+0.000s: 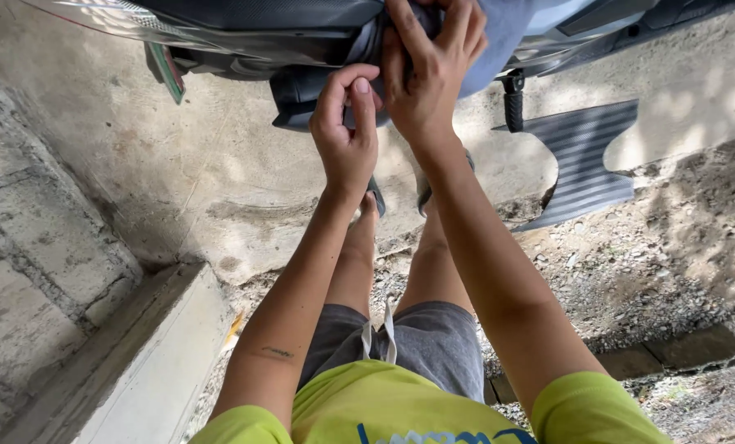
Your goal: Wiping down and cleaning various surfaces of a motorcycle using a cloth.
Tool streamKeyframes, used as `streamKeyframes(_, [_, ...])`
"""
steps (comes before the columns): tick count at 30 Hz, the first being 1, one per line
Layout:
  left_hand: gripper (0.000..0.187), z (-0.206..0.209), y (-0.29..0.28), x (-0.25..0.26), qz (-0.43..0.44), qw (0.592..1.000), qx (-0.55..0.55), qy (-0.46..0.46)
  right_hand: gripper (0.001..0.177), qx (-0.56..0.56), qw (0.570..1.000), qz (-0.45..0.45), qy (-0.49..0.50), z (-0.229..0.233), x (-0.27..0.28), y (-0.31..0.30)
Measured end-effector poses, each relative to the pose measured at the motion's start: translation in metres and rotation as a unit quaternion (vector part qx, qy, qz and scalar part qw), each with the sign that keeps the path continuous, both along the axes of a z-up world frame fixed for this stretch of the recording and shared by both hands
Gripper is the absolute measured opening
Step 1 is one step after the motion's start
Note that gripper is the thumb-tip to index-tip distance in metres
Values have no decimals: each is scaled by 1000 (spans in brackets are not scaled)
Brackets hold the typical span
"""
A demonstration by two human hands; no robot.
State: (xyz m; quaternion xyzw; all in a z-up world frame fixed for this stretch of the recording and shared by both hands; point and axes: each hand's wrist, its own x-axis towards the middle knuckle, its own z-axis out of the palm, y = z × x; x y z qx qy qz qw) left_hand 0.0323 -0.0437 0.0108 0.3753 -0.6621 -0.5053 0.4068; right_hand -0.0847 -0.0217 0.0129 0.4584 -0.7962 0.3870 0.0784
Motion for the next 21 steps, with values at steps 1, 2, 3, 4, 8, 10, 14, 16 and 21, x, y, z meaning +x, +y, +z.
streamKeyframes(1, [15,0,2,0,-7,1000,13,-4,39,-4,1000,20,1,-1,-6,4])
streamKeyframes(2, [15,2,1,2,-12,1000,23,-11,38,-11,999,42,-2,-2,-10,5])
streamKeyframes(3, [15,3,-2,1,-10,1000,19,-10,38,-14,999,44,-1,-6,-14,6])
streamKeyframes(4, [15,4,-3,3,-17,1000,24,-5,37,-16,998,60,-3,-11,-16,10])
streamKeyframes(8, [14,23,-9,15,-38,999,29,4,39,-26,997,71,11,-40,-31,23])
streamKeyframes(10, [14,29,-13,23,-41,999,23,-1,41,-56,998,20,-3,-57,-18,18])
streamKeyframes(14, [13,27,-16,39,-36,999,0,-28,39,-85,990,-115,-21,-40,41,-16])
streamKeyframes(16, [13,29,-15,33,-42,999,12,-27,41,-20,997,-79,17,-46,21,-3])
streamKeyframes(21, [12,14,0,21,-86,995,24,-43,54,122,988,22,97,-61,-55,43])
